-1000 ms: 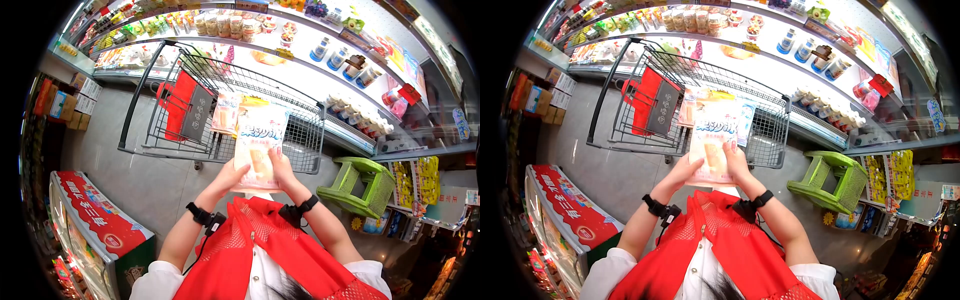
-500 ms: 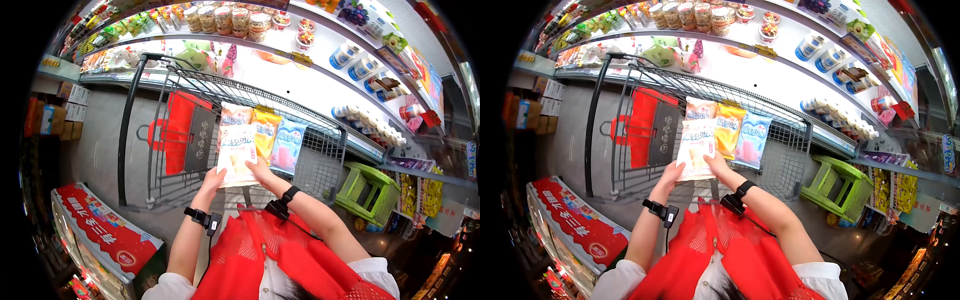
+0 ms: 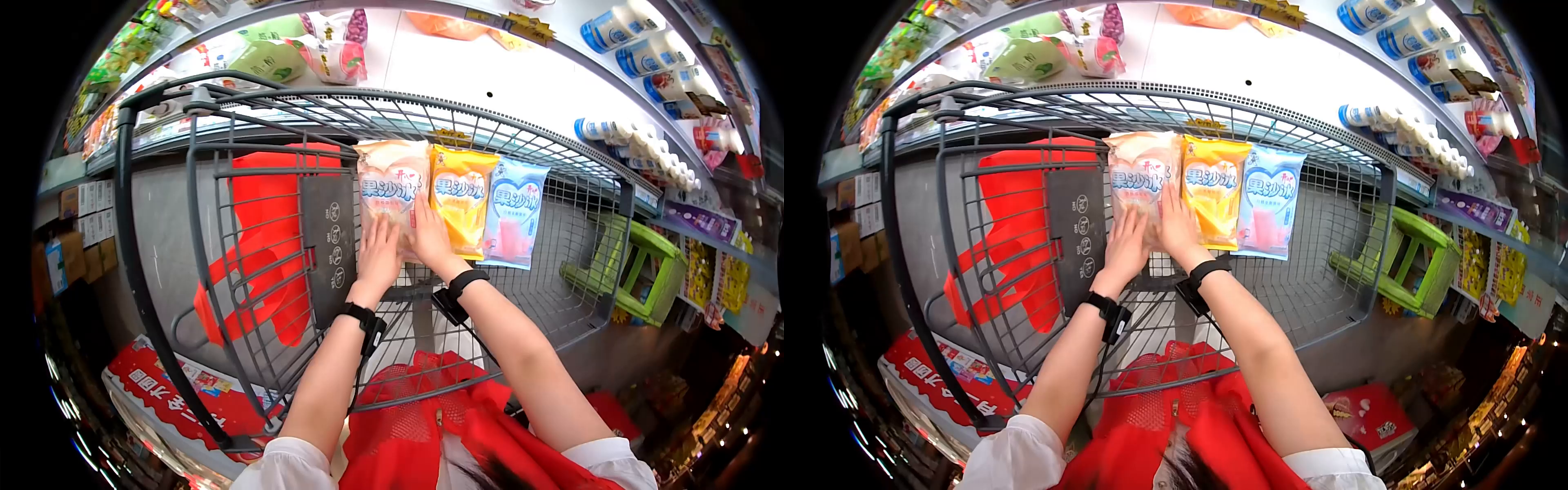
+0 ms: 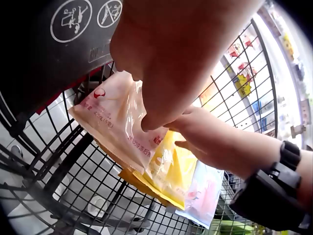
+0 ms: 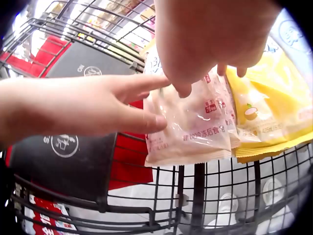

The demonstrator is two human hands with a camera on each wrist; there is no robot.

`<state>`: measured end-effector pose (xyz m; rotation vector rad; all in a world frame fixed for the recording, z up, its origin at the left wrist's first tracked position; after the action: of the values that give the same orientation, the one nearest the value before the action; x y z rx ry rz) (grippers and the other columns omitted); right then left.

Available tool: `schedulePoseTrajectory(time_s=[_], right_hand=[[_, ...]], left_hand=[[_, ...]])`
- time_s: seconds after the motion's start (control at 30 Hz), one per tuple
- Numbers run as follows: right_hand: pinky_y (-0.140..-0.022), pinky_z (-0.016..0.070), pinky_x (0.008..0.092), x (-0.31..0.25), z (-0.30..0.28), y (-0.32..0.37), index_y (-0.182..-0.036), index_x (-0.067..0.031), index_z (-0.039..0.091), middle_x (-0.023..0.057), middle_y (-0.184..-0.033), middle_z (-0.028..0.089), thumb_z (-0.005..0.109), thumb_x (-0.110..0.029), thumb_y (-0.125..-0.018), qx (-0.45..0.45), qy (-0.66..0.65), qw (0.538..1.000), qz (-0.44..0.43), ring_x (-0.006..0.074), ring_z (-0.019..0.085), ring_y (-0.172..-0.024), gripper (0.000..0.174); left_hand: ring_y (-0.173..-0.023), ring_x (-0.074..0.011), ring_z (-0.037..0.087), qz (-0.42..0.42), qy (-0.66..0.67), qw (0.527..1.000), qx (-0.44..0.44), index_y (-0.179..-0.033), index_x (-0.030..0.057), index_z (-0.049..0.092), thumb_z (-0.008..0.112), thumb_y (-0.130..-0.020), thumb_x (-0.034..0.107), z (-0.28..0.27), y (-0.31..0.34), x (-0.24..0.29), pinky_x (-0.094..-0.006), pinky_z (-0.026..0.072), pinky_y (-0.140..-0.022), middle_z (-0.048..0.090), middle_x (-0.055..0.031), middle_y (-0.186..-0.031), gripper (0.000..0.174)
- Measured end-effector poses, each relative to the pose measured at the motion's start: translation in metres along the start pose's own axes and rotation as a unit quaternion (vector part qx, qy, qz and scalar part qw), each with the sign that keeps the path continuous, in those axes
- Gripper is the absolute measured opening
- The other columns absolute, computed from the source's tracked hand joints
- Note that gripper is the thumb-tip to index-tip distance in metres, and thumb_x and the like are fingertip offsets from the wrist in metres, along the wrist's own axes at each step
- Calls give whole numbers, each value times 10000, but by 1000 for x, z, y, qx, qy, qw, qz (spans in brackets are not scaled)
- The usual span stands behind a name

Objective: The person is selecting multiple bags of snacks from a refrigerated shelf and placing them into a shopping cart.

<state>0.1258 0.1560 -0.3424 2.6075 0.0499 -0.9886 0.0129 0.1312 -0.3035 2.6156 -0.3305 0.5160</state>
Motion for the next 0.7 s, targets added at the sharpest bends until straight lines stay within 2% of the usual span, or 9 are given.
schedulePoseTrajectory(time_s=[0.13,0.2,0.3,0.4,0.43,0.5,0.57,0.67,0.7], right_hand=[[-996,208,503,-18,-13,-8,-1321,-48,223,162,-1381,193,623,-137,-675,66,220,973,-30,331,214,-1260,764],[-995,183,528,-31,-18,-13,-1327,-90,230,161,-1392,156,642,-167,-664,113,255,950,-140,325,166,-1281,785],[-1004,178,513,-22,-17,-32,-1332,-113,223,156,-1399,128,659,-214,-653,41,144,986,-78,340,169,-1277,813],[-989,216,519,-20,-8,-36,-1334,-101,216,163,-1400,106,651,-259,-659,20,147,988,-35,348,178,-1270,818],[-978,236,523,-14,-14,-45,-1333,-98,218,169,-1398,104,642,-263,-664,16,155,988,-9,350,192,-1263,810],[-954,280,524,-13,-10,-54,-1327,-79,222,189,-1387,133,641,-269,-657,-9,167,986,0,348,252,-1233,812],[-923,318,524,4,-5,-75,-1317,-59,233,213,-1363,191,646,-274,-647,-128,133,981,55,352,329,-1187,817],[-876,371,498,-14,-60,-58,-1319,-38,198,212,-1357,213,648,-330,-664,-51,102,993,7,359,381,-1149,847],[-891,346,509,-19,-97,-48,-1317,-37,201,194,-1369,200,633,-340,-695,-75,90,992,35,351,360,-1169,816]], left_hand=[[-1285,-313,173,29,-76,996,31,-1318,54,243,662,-621,111,-5,-29,-5,-412,184,-1039,178,-154,-1386,816],[-1282,-323,173,49,-69,995,49,-1317,50,242,662,-615,117,5,-44,-16,-410,184,-1040,178,-159,-1385,820],[-1274,-350,178,68,-52,995,53,-1304,34,261,646,-605,118,13,-58,-24,-399,189,-1041,184,-176,-1379,803],[-1292,-289,161,23,-1,1000,-14,-1301,72,295,565,-665,52,0,-60,-18,-393,185,-1041,180,-99,-1399,692],[-1269,-367,178,62,-8,998,11,-1274,16,301,614,-601,96,9,-72,-21,-408,199,-1037,197,-188,-1372,747],[-1265,-376,177,47,27,998,-32,-1271,17,304,607,-618,104,17,-78,-33,-414,198,-1036,191,-199,-1372,725],[-1266,-381,166,52,15,996,-73,-1269,20,305,595,-648,125,18,-97,-34,-409,199,-1037,185,-213,-1370,694],[-1165,-340,367,29,91,985,-146,-1202,70,422,611,-695,261,-13,-104,-34,-380,351,-943,244,-206,-1348,573],[-1080,-324,462,77,101,984,-126,-1138,76,492,598,-705,266,10,-118,-52,-360,408,-876,389,-227,-1250,485]])
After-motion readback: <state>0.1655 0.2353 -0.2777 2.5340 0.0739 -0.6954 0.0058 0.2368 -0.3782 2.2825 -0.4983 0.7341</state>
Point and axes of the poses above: each hand's wrist, its own y-axis away from the middle knuckle, its own z-axis out of the palm, x = y × z, the point moved 5 cm from there along -y, towards the middle knuckle
